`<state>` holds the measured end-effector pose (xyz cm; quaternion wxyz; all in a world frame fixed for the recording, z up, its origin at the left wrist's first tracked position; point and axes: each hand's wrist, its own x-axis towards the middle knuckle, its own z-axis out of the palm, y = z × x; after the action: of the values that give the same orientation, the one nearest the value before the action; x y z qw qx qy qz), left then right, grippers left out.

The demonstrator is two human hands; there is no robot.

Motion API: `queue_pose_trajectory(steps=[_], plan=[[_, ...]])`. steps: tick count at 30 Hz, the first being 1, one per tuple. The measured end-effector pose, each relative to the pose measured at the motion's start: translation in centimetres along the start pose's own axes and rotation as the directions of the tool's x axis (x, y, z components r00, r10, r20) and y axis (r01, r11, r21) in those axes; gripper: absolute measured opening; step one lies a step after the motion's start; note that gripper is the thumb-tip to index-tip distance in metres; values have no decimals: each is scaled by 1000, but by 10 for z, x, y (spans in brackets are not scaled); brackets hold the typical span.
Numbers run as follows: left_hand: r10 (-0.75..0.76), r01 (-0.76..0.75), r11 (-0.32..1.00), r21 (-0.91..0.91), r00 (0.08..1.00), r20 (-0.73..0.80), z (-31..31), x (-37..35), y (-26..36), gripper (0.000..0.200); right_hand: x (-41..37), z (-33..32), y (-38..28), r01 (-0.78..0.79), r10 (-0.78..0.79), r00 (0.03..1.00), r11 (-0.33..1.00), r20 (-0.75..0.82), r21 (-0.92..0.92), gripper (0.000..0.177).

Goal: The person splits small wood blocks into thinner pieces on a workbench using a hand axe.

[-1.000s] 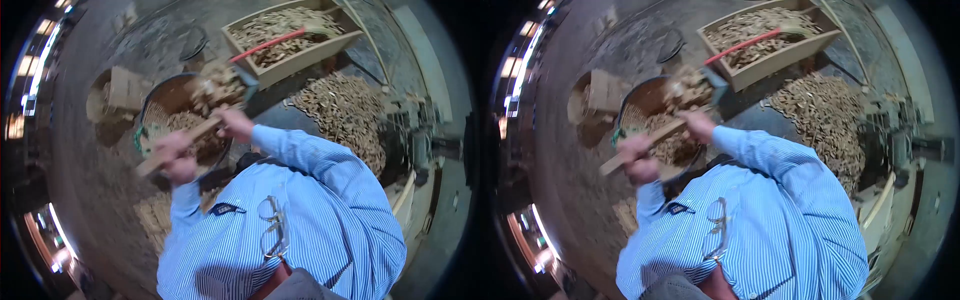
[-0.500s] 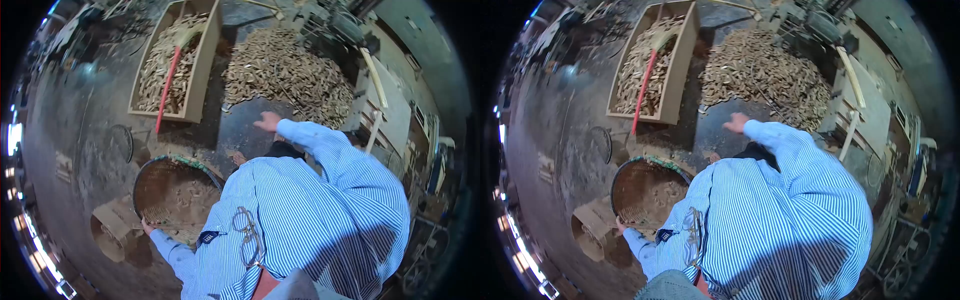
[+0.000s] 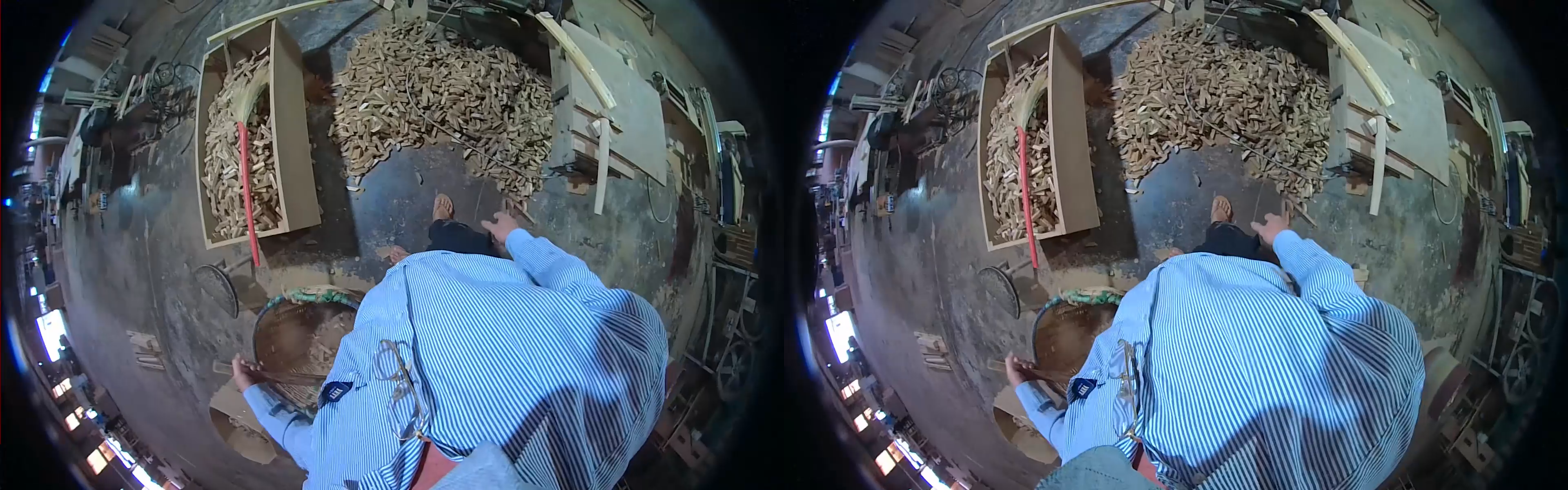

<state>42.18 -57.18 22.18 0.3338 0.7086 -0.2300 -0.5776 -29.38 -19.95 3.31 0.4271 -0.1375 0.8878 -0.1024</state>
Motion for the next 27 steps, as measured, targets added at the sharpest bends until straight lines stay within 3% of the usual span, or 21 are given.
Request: queue_pose_trajectory(steps=[2, 4, 6, 8, 11, 17, 19, 20, 21, 22, 24, 25, 26, 27], plan=[[49, -47, 997, 66, 998, -36, 47, -24, 49, 28, 9, 0, 11, 19, -16, 999, 997, 33, -69, 78], [248, -246, 961, 129, 969, -6, 98, -54, 93, 25, 37, -3, 19, 34, -34, 999, 999, 6, -12, 79], [337, -359, 926, 121, 926, 168, 147, -81, 129, 23, 73, -5, 32, 57, -53, 996, 997, -72, 59, 81], [329, -391, 897, 203, 901, 281, 210, -103, 148, 20, 105, -6, 30, 43, -27, 996, 981, -83, 191, 79], [221, -421, 881, 215, 769, 600, 297, -123, 162, 19, 137, -13, 11, 88, -61, 991, 968, -119, 236, 76], [203, -537, 825, 177, 573, 794, 434, -133, 192, 20, 98, -36, -54, 37, -51, 998, 960, 43, 277, 69], [219, -569, 819, 79, 436, 873, 481, -116, 186, 17, 96, -22, -57, -5, -23, 997, 936, 74, 352, 67], [164, -520, 851, 73, 396, 904, 503, -99, 180, 17, 91, -11, -57, -30, -19, 993, 909, 114, 415, 66], [112, -467, 881, 73, 355, 928, 522, -80, 168, 17, 81, -3, -61, -51, 30, 998, 877, 52, 477, 67], [44, -435, 893, 112, 333, 942, 546, -66, 154, 17, 65, 3, -64, -81, 63, 997, 865, 55, 495, 67], [26, -478, 859, 181, 395, 918, 592, -54, 111, 25, 50, -5, -75, -209, 131, 977, 749, 169, 629, 70], [18, -528, 830, 183, 353, 935, 612, -55, 88, 29, 44, 3, -78, -193, 153, 981, 679, 121, 708, 76], [-54, -505, 845, 176, 248, 967, 629, -25, 66, 31, 36, 4, -82, -193, 160, 981, 679, 114, 708, 76], [-114, -549, 804, 228, 234, 965, 643, -28, 52, 31, 27, 4, -85, -184, 181, 979, 612, 90, 769, 79]])
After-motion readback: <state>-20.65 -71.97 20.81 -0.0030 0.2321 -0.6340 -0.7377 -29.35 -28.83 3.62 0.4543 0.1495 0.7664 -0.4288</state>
